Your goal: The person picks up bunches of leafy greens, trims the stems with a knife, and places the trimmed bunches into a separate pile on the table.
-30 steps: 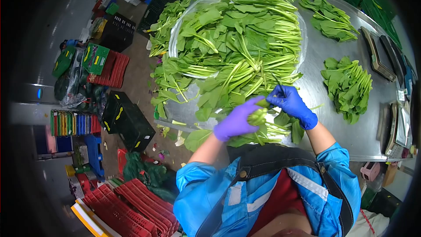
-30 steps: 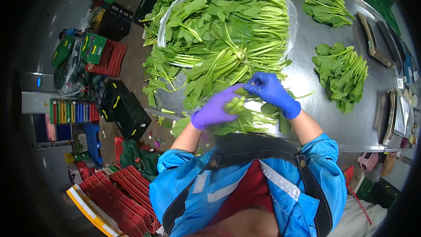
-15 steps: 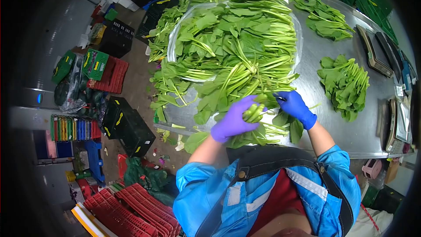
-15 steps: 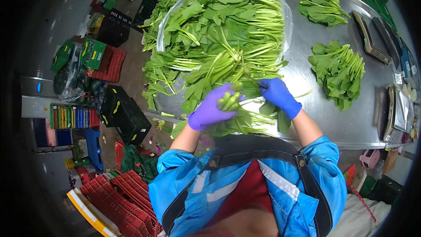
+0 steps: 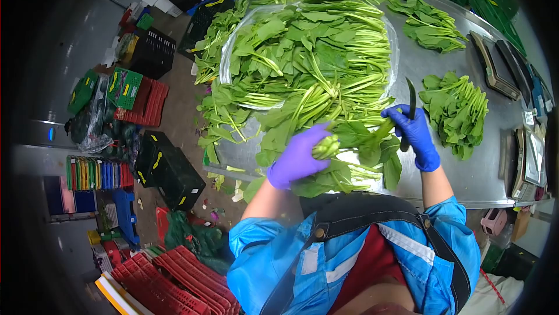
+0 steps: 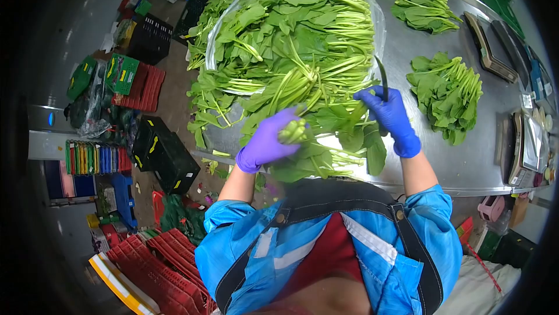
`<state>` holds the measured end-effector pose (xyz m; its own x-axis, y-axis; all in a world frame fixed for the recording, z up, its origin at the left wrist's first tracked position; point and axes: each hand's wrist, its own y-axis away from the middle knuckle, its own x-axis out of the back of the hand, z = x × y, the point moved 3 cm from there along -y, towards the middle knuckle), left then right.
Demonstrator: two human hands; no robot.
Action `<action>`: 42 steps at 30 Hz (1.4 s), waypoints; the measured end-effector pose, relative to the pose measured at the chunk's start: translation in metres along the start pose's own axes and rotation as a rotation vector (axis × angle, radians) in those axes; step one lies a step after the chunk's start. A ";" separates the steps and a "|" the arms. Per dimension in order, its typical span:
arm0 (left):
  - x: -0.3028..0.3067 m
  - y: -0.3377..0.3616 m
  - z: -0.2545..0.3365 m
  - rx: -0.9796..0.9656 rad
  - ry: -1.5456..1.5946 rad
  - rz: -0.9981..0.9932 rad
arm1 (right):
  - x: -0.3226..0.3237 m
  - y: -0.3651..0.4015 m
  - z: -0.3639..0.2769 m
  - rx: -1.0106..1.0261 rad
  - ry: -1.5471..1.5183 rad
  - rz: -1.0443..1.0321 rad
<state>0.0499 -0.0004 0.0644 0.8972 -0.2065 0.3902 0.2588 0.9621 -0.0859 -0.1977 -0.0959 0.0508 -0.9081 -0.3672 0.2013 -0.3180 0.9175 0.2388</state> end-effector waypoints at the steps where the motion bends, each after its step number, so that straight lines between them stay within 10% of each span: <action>1: -0.003 0.000 0.000 -0.008 0.024 -0.031 | 0.006 0.002 -0.006 -0.020 0.026 -0.061; 3: -0.012 -0.016 0.014 -0.102 -0.094 -0.070 | -0.004 0.006 -0.022 -0.059 0.061 -0.156; 5: -0.027 -0.035 0.016 0.132 0.627 -0.123 | -0.022 0.003 -0.031 -0.014 0.054 -0.234; 7: -0.037 -0.060 0.004 0.101 0.622 -0.178 | -0.035 -0.010 -0.031 0.056 0.023 -0.156; 15: -0.022 -0.098 -0.049 0.404 1.257 0.127 | -0.005 -0.034 -0.006 0.168 -0.083 -0.041; 24: -0.055 -0.129 -0.070 0.215 0.818 0.223 | -0.056 -0.030 0.052 0.094 -0.235 -0.204; 25: -0.065 -0.145 -0.087 0.449 1.381 0.234 | -0.053 -0.030 0.057 0.056 -0.301 -0.172; 27: -0.075 -0.158 -0.104 0.164 0.974 0.177 | -0.031 -0.024 0.051 0.060 -0.313 -0.107; 36: -0.049 -0.078 -0.098 0.450 1.128 0.011 | 0.201 -0.020 0.062 0.135 -0.518 0.695; 39: -0.049 -0.059 -0.103 0.477 1.118 0.004 | 0.288 -0.039 0.133 0.018 -0.348 0.742; 41: -0.054 -0.050 -0.106 0.487 1.097 0.027 | 0.315 -0.036 0.155 -0.366 0.626 0.895; 42: -0.057 -0.045 -0.109 0.349 0.841 -0.056 | 0.322 -0.036 0.170 -0.303 0.627 0.876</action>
<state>0.0260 -0.0517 -0.0543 0.8869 -0.1846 -0.4234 0.3097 0.9178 0.2485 -0.5249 -0.2207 -0.0543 -0.4613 0.2970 0.8361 0.5210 0.8534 -0.0157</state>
